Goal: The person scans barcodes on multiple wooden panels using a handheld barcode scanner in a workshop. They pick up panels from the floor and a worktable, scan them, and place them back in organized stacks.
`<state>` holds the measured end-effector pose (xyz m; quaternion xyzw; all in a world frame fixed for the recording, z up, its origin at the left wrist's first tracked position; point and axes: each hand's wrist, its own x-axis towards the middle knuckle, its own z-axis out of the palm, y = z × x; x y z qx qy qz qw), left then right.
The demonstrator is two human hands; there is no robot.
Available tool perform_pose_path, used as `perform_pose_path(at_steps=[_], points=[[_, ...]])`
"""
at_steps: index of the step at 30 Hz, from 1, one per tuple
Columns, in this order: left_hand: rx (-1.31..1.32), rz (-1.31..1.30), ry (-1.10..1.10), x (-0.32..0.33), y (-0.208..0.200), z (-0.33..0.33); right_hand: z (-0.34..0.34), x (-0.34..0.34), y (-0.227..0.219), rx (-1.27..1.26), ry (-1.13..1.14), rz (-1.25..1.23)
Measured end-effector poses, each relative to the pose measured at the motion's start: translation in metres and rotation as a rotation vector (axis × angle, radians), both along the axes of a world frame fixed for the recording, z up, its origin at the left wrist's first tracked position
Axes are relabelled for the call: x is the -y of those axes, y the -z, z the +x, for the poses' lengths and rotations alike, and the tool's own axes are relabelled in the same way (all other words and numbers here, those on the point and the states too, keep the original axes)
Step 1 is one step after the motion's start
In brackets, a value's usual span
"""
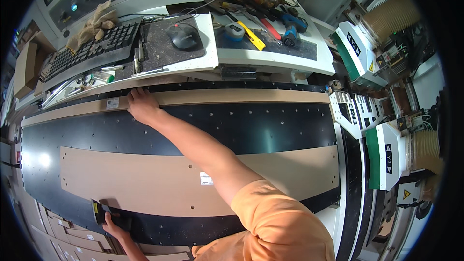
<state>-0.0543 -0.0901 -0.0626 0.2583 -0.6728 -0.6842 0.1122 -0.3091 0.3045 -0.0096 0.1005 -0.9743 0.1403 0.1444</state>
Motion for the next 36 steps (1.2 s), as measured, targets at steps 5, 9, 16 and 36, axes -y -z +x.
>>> perform_pose_path(at_steps=[5,9,16,36], points=[[0.020,-0.024,-0.007,-0.003,-0.002,0.004,-0.037,-0.030,0.001,0.006,0.044,-0.033],[0.002,-0.067,-0.015,-0.004,-0.003,0.005,-0.029,-0.070,-0.001,-0.073,0.075,0.023],[0.006,-0.111,-0.006,-0.003,-0.005,0.008,-0.017,-0.090,-0.007,-0.115,0.041,-0.012],[-0.023,-0.077,0.037,-0.033,-0.046,-0.007,0.007,-0.127,-0.015,0.016,0.150,0.129]])
